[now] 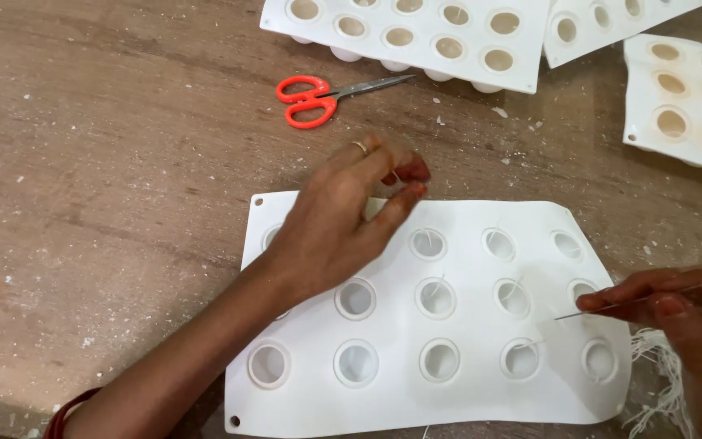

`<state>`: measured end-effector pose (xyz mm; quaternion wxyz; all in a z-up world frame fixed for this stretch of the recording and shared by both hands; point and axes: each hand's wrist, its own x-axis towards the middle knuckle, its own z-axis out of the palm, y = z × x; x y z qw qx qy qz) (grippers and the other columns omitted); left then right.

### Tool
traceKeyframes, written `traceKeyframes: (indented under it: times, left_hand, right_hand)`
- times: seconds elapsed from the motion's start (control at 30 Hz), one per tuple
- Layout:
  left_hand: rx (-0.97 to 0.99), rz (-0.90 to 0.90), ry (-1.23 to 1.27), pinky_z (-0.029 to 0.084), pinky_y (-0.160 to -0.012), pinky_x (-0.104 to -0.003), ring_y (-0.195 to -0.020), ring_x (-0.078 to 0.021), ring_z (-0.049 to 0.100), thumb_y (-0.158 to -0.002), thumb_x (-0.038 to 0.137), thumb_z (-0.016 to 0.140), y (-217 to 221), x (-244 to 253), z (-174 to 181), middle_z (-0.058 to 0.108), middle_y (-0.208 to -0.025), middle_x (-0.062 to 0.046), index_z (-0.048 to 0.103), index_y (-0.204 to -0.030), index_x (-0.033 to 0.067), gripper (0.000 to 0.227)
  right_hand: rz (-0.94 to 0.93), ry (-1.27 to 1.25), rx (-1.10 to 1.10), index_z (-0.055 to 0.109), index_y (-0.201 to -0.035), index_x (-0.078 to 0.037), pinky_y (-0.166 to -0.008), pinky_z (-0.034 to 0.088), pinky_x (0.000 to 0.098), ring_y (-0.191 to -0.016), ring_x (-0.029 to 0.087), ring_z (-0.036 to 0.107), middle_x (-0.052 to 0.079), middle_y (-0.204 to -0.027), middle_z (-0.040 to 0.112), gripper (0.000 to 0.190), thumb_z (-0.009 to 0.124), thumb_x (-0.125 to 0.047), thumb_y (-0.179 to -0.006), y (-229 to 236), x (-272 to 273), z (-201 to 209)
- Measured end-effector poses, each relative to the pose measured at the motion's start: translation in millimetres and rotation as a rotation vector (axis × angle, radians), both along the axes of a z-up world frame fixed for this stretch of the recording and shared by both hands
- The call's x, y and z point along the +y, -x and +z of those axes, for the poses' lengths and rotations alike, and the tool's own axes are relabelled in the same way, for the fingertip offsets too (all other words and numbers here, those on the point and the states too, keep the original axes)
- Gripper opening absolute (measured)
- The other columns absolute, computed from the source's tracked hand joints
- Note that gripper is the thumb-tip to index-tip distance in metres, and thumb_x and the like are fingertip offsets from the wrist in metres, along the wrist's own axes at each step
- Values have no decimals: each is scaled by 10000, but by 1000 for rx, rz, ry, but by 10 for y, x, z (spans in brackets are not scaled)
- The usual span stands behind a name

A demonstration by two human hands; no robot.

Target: The recorder is threading wicks through silicone candle molds using a needle and thread.

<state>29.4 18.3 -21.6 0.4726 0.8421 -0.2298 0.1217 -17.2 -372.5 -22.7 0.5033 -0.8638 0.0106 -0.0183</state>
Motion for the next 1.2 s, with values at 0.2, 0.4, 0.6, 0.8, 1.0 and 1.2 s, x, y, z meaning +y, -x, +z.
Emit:
traceKeyframes:
  times: [0.2, 0.4, 0.6, 0.8, 1.0, 1.2]
  left_hand:
    - [-78, 131, -346, 449, -888, -525, -950, -291, 673, -982, 200, 714, -81, 99, -134, 735, -929, -122, 738, -1080, 55, 176]
    - [154, 156, -160, 564, -774, -420, -879, -276, 742, -878, 178, 759, -86, 76, 16, 756, -954, -122, 752, -999, 57, 171]
    - [-108, 330, -148, 490, -812, -438, -890, -271, 706, -895, 96, 759, -179, 196, -17, 757, -983, -104, 747, -1033, 47, 147]
    - [-553, 483, -346, 400, -967, -477, -1124, -339, 568, -882, 9, 784, -122, 297, 77, 713, -1050, -92, 758, -1058, 84, 194]
    - [-763, 40, -346, 497, -965, -466, -1131, -226, 632, -961, 117, 823, 315, -205, 99, 705, -1074, -32, 737, -1090, 131, 156]
    - [-722, -282, -349, 503, -944, -429, -1073, -150, 671, -942, 203, 762, 764, -424, 305, 725, -1020, 23, 777, -1097, 170, 159]
  right_hand:
    - [34, -49, 49, 627, -981, 50, -895, 607, 550, -948, 384, 812, 275, -959, 732, 453, 427, -336, -1109, -202, -196, -255]
    - [74, 85, -161, 608, -1024, 47, -963, 577, 539, -1040, 384, 754, 263, -1030, 707, 395, 424, -284, -1136, -165, -128, -174]
    - [116, 213, -368, 589, -1067, 43, -1031, 548, 527, -1131, 385, 696, 251, -1102, 683, 337, 421, -232, -1163, -91, 59, -60]
    - [79, 268, -482, 552, -1101, 56, -999, 567, 477, -1116, 348, 681, 225, -1117, 670, 215, 462, -139, -1098, 185, 629, 301]
    - [104, 29, -341, 631, -1077, 30, -799, 676, 377, -887, 256, 790, 167, -1016, 744, 137, 604, -72, -991, 220, 676, 376]
    - [166, -582, 104, 677, -1036, 35, -727, 704, 410, -787, 241, 768, 172, -927, 749, 161, 670, -99, -947, 170, 792, 122]
